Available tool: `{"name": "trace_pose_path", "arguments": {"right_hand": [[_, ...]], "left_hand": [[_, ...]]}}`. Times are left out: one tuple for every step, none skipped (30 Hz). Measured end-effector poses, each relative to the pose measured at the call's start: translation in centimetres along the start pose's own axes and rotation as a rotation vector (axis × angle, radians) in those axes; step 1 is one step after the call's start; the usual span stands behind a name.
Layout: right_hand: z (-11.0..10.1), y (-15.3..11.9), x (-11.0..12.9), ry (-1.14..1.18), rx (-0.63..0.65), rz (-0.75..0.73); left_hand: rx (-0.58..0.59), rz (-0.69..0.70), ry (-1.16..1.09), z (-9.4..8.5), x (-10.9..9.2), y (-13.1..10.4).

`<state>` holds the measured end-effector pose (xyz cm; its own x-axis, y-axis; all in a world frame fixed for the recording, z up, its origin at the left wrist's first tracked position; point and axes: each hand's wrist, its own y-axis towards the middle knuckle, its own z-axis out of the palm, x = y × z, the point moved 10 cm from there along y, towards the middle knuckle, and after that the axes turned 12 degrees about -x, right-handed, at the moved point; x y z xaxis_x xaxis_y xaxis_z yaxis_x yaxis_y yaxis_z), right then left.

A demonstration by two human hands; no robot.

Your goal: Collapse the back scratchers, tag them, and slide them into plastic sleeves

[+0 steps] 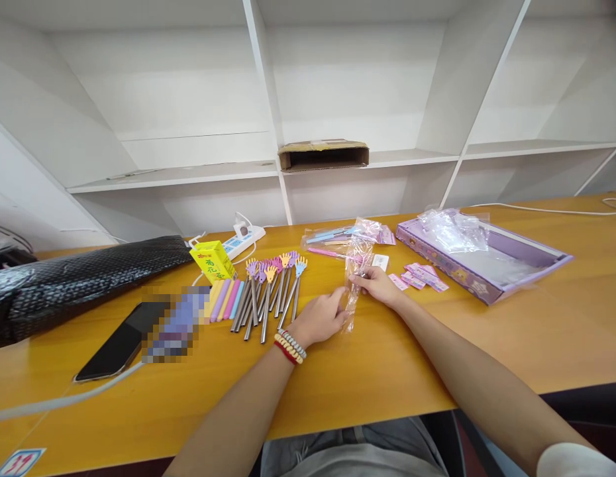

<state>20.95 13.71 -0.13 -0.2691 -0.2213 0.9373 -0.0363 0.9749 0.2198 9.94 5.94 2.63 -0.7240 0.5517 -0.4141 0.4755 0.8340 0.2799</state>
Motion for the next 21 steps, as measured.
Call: {"name": "trace_pose_path", "arguments": {"right_hand": [[0.00, -0.02, 0.17, -0.006, 0.002, -0.009], [0.09, -0.07, 0.35, -0.009, 0.012, -0.018], [0.21, -0.14, 0.54, -0.010, 0.024, -0.025], [0.28, -0.21, 0.70, -0.009, 0.031, -0.030], [0.30, -0.26, 0.83, -0.006, 0.031, -0.034], [0.31, -0.30, 0.92, -0.002, 0.028, -0.037], [0.29, -0.31, 0.96, 0.007, 0.021, -0.038], [0.29, -0.30, 0.95, 0.015, 0.015, -0.037], [0.32, -0.28, 0.87, 0.019, 0.013, -0.033], [0.41, -0.27, 0.77, 0.020, 0.017, -0.029], [0.47, -0.23, 0.68, 0.018, 0.019, -0.026], [0.50, -0.20, 0.62, 0.014, 0.019, -0.025], [0.49, -0.17, 0.61, 0.011, 0.016, -0.028], [0.49, -0.15, 0.66, 0.011, 0.016, -0.032], [0.50, -0.15, 0.73, 0.017, 0.017, -0.034], [0.53, -0.17, 0.78, 0.028, 0.020, -0.033], [0.56, -0.20, 0.79, 0.041, 0.024, -0.026], [0.60, -0.24, 0.79, 0.056, 0.027, -0.018], [0.63, -0.27, 0.77, 0.070, 0.031, -0.010], [0.67, -0.30, 0.75, 0.080, 0.034, -0.004], [0.68, -0.31, 0.74, 0.084, 0.035, -0.003]], "left_hand": [[0.004, -0.004, 0.002, 0.03, 0.01, -0.02], [0.005, -0.006, 0.002, 0.03, 0.01, -0.04], [0.002, -0.005, 0.001, 0.00, -0.02, -0.06], [-0.003, -0.001, 0.001, -0.07, -0.07, -0.08], [-0.009, 0.003, 0.002, -0.15, -0.13, -0.09], [-0.013, 0.007, 0.004, -0.23, -0.19, -0.10], [-0.015, 0.009, 0.007, -0.29, -0.22, -0.11], [-0.014, 0.008, 0.011, -0.32, -0.23, -0.12], [-0.012, 0.007, 0.016, -0.35, -0.24, -0.13], [-0.010, 0.007, 0.021, -0.36, -0.26, -0.14], [-0.009, 0.009, 0.026, -0.38, -0.28, -0.15], [-0.010, 0.012, 0.031, -0.40, -0.30, -0.15], [-0.011, 0.014, 0.034, -0.43, -0.32, -0.15], [-0.013, 0.017, 0.036, -0.45, -0.34, -0.16], [-0.015, 0.021, 0.036, -0.47, -0.36, -0.17], [-0.016, 0.024, 0.034, -0.48, -0.40, -0.18], [-0.017, 0.028, 0.032, -0.49, -0.44, -0.20], [-0.017, 0.030, 0.032, -0.51, -0.47, -0.21], [-0.020, 0.029, 0.034, -0.55, -0.48, -0.22], [-0.024, 0.025, 0.039, -0.61, -0.47, -0.21], [-0.029, 0.020, 0.044, -0.66, -0.44, -0.21]]}}
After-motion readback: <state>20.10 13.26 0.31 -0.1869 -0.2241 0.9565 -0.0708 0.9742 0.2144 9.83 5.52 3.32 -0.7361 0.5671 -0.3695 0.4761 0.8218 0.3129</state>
